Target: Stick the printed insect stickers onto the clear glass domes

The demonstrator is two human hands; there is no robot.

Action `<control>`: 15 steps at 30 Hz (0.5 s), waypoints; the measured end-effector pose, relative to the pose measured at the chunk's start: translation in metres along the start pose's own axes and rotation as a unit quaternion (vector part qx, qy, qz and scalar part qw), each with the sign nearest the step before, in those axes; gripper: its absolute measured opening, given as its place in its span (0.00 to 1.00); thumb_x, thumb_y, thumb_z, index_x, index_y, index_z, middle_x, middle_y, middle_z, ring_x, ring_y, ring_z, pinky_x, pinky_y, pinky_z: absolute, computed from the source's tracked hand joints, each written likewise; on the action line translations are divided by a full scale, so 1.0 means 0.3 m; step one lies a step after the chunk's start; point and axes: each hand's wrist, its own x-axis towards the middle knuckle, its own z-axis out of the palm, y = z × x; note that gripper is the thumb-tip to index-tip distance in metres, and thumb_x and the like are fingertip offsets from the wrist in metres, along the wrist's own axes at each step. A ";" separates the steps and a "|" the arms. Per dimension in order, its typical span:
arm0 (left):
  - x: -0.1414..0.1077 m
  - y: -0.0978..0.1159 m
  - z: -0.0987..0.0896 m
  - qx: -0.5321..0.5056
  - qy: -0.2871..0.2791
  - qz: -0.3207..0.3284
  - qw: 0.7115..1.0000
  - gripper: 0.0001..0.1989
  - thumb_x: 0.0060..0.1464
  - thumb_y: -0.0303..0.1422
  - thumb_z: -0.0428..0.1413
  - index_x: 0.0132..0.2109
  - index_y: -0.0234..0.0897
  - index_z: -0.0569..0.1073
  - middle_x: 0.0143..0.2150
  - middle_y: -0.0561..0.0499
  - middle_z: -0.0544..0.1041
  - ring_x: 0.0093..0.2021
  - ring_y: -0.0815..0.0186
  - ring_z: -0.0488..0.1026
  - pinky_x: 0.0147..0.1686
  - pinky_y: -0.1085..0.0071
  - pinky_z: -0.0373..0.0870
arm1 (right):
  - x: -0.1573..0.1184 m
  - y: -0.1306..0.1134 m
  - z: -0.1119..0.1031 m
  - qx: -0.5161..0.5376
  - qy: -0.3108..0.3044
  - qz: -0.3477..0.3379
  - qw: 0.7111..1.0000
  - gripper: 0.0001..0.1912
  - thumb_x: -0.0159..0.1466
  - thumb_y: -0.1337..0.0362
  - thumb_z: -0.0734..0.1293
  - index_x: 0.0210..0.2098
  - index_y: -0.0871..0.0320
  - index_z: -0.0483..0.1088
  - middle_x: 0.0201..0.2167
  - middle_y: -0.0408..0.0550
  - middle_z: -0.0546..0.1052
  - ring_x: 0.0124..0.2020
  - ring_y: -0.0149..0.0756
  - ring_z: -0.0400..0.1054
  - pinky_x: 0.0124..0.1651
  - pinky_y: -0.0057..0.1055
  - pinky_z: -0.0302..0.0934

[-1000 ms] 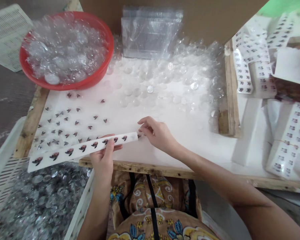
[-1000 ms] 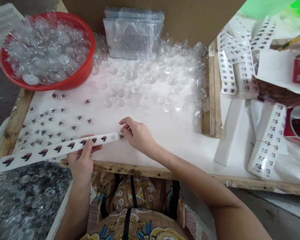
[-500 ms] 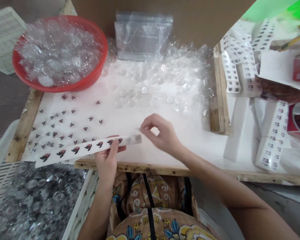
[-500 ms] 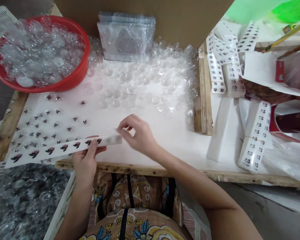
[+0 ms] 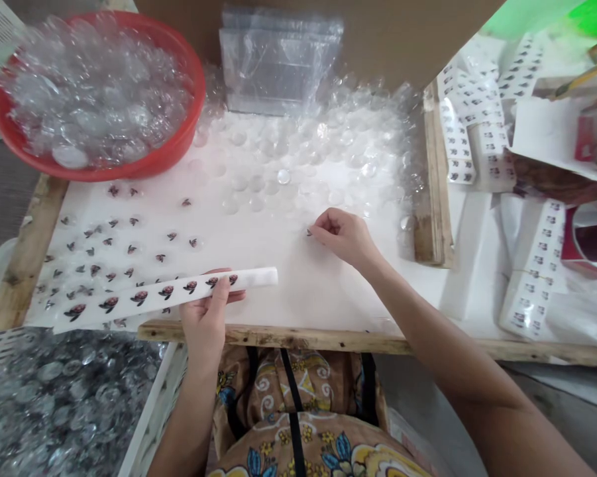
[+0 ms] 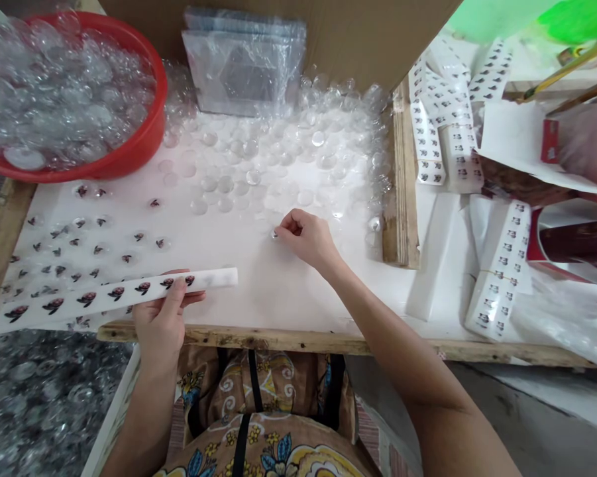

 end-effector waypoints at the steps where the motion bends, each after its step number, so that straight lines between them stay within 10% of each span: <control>1: 0.000 -0.001 0.000 0.003 -0.001 0.000 1.000 0.13 0.52 0.39 0.66 0.41 0.34 0.80 0.37 0.49 0.82 0.30 0.63 0.82 0.30 0.69 0.84 | 0.001 0.000 0.002 -0.010 0.003 -0.001 1.000 0.05 0.56 0.63 0.68 0.25 0.56 0.69 0.21 0.41 0.70 0.23 0.28 0.60 0.26 0.29 0.52; 9: 0.000 -0.002 0.003 0.009 -0.003 0.003 1.000 0.14 0.52 0.40 0.66 0.41 0.34 0.79 0.36 0.49 0.82 0.30 0.64 0.81 0.29 0.69 0.83 | -0.037 0.017 0.054 -0.132 0.036 -0.118 0.984 0.03 0.59 0.67 0.66 0.28 0.57 0.69 0.37 0.48 0.74 0.26 0.28 0.65 0.34 0.31 0.59; 15: -0.010 -0.002 0.003 0.020 -0.023 -0.002 1.000 0.14 0.53 0.40 0.65 0.40 0.34 0.80 0.35 0.49 0.82 0.27 0.67 0.80 0.30 0.72 0.82 | -0.138 -0.015 0.080 -0.134 -0.063 -0.130 0.980 0.12 0.61 0.70 0.66 0.44 0.55 0.67 0.30 0.44 0.78 0.27 0.33 0.69 0.33 0.30 0.60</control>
